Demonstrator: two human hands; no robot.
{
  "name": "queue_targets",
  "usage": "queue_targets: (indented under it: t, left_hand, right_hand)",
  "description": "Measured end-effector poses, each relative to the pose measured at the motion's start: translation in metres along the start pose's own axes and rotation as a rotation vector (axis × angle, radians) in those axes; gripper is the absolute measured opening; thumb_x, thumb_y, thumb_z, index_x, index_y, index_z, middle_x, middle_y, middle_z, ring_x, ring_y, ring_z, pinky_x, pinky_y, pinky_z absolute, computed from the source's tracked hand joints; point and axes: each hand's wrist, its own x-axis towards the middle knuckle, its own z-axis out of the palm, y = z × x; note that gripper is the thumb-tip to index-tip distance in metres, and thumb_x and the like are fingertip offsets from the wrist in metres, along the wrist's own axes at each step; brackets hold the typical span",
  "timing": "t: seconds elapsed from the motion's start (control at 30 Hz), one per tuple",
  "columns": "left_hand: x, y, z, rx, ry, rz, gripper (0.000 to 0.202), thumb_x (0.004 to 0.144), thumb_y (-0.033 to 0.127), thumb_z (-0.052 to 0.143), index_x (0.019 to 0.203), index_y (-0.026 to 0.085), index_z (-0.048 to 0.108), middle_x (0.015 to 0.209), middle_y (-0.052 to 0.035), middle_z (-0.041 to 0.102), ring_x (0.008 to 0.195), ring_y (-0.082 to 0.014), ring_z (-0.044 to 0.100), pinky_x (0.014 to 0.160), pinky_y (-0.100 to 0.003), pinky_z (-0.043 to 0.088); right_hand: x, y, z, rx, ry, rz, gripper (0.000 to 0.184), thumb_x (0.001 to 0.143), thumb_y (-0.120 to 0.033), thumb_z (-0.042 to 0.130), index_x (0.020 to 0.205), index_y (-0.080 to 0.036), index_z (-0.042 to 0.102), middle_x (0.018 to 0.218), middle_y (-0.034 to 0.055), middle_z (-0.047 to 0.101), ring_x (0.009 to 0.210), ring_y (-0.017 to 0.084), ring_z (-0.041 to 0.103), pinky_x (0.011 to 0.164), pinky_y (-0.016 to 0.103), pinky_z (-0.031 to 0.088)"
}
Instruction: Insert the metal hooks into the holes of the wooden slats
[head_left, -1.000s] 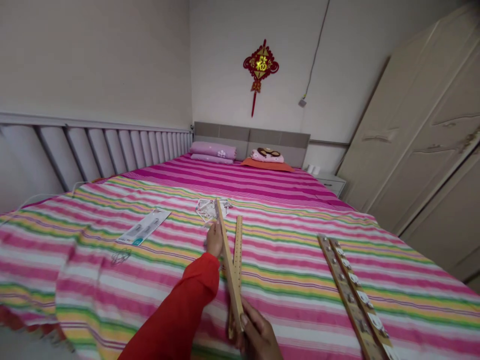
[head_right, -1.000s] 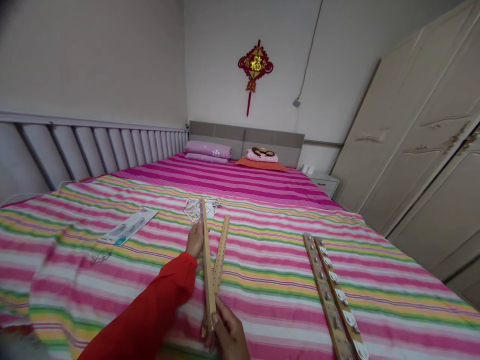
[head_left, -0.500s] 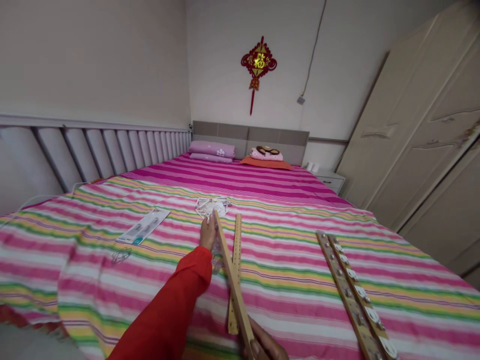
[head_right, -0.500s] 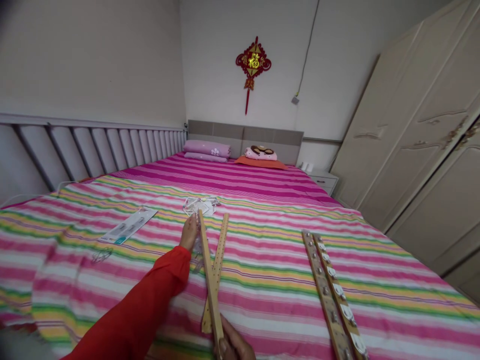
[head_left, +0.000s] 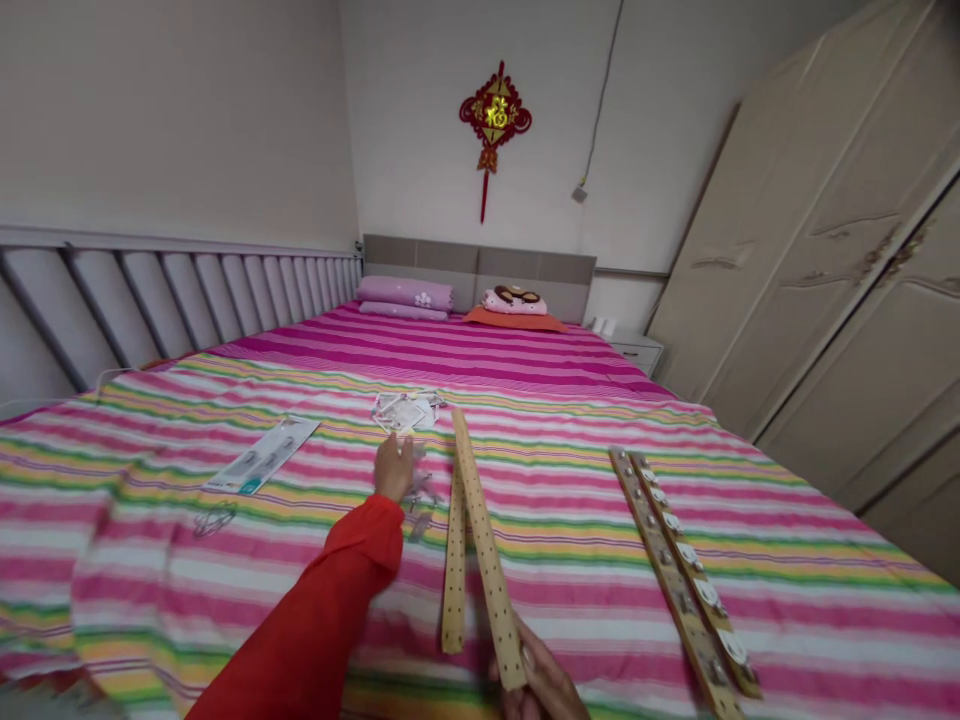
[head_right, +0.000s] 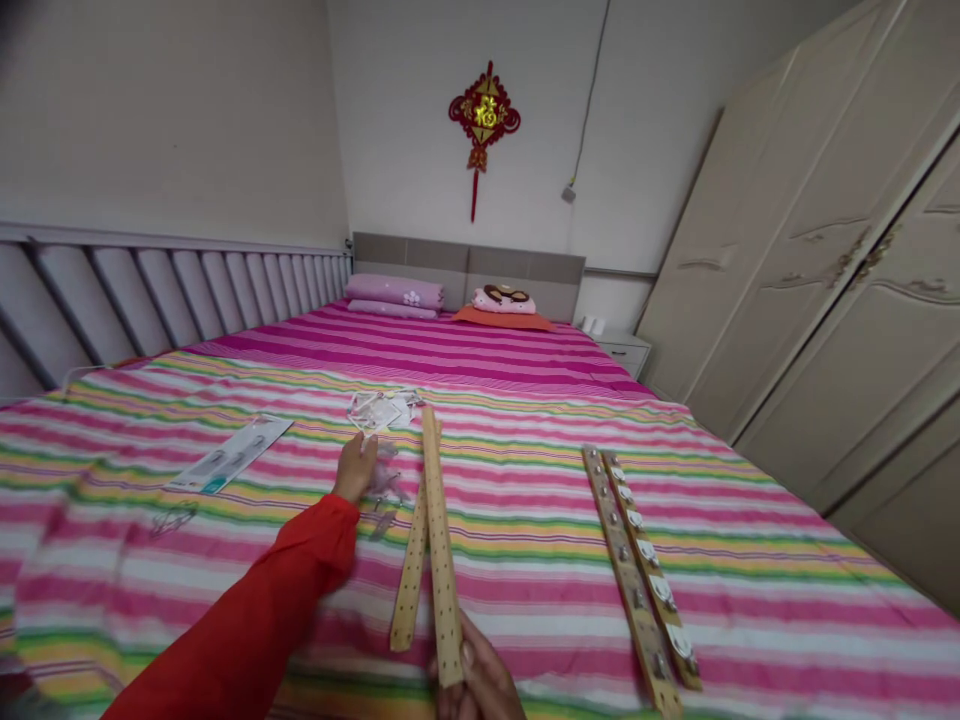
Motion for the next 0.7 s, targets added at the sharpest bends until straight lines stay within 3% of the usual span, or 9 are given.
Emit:
queue_targets:
  t: [0.1,0.27,0.37,0.47,0.57,0.7]
  left_hand:
    - [-0.024,0.009,-0.004,0.048,-0.082,0.153,0.042,0.083,0.042,0.044,0.113,0.015,0.057,0.128,-0.0153,0.053,0.125,-0.0277,0.043,0.104,-0.044,0.032]
    - [-0.087,0.016,-0.002,0.025,-0.507,0.330,0.045,0.085,0.044,0.044,0.121,0.021,0.057,0.129,-0.0091,0.055,0.123,-0.0220,0.046,0.106,-0.041,0.033]
    - [-0.118,0.016,0.005,0.102,-0.646,0.386,0.044,0.082,0.045,0.049,0.119,0.024,0.060,0.131,-0.0078,0.054,0.129,-0.0257,0.039,0.108,-0.046,0.026]
    - [-0.137,0.012,0.013,0.231,-0.721,0.407,0.042,0.081,0.045,0.051,0.118,0.028,0.061,0.134,-0.0061,0.052,0.133,-0.0297,0.031,0.109,-0.054,0.018]
    - [-0.144,0.006,0.019,0.324,-0.727,0.421,0.038,0.079,0.041,0.055,0.115,0.032,0.062,0.136,-0.0048,0.051,0.133,-0.0323,0.030,0.106,-0.059,0.015]
    - [-0.143,-0.008,0.028,0.370,-0.668,0.492,0.035,0.080,0.038,0.053,0.113,0.032,0.063,0.136,-0.0033,0.050,0.133,-0.0295,0.032,0.106,-0.053,0.024]
  right_hand:
    - [0.009,-0.002,0.008,0.166,-0.033,0.022,0.043,0.067,-0.019,0.077,0.108,-0.018,0.066,0.081,0.0092,0.069,0.066,0.013,0.062,0.059,0.021,0.049]
    - [0.025,0.005,0.022,0.325,-0.023,0.040,0.030,0.069,-0.015,0.075,0.098,-0.017,0.068,0.084,0.0074,0.069,0.068,0.011,0.062,0.060,0.020,0.050]
    - [0.033,0.011,0.029,0.325,0.019,0.017,0.024,0.068,-0.016,0.076,0.090,-0.013,0.068,0.081,0.0074,0.070,0.067,0.010,0.062,0.061,0.019,0.051]
    - [0.035,0.014,0.032,0.216,0.068,-0.005,0.026,0.070,-0.027,0.076,0.086,-0.010,0.066,0.075,0.0095,0.071,0.059,0.010,0.063,0.056,0.019,0.050]
    - [0.028,0.010,0.026,0.035,0.083,-0.028,0.041,0.071,-0.044,0.071,0.090,-0.008,0.063,0.070,0.0106,0.071,0.050,0.013,0.064,0.049,0.022,0.049]
    - [0.003,-0.009,-0.001,-0.180,0.146,-0.107,0.050,0.066,-0.048,0.074,0.093,-0.008,0.063,0.065,0.0076,0.070,0.038,0.011,0.058,0.037,0.019,0.041]
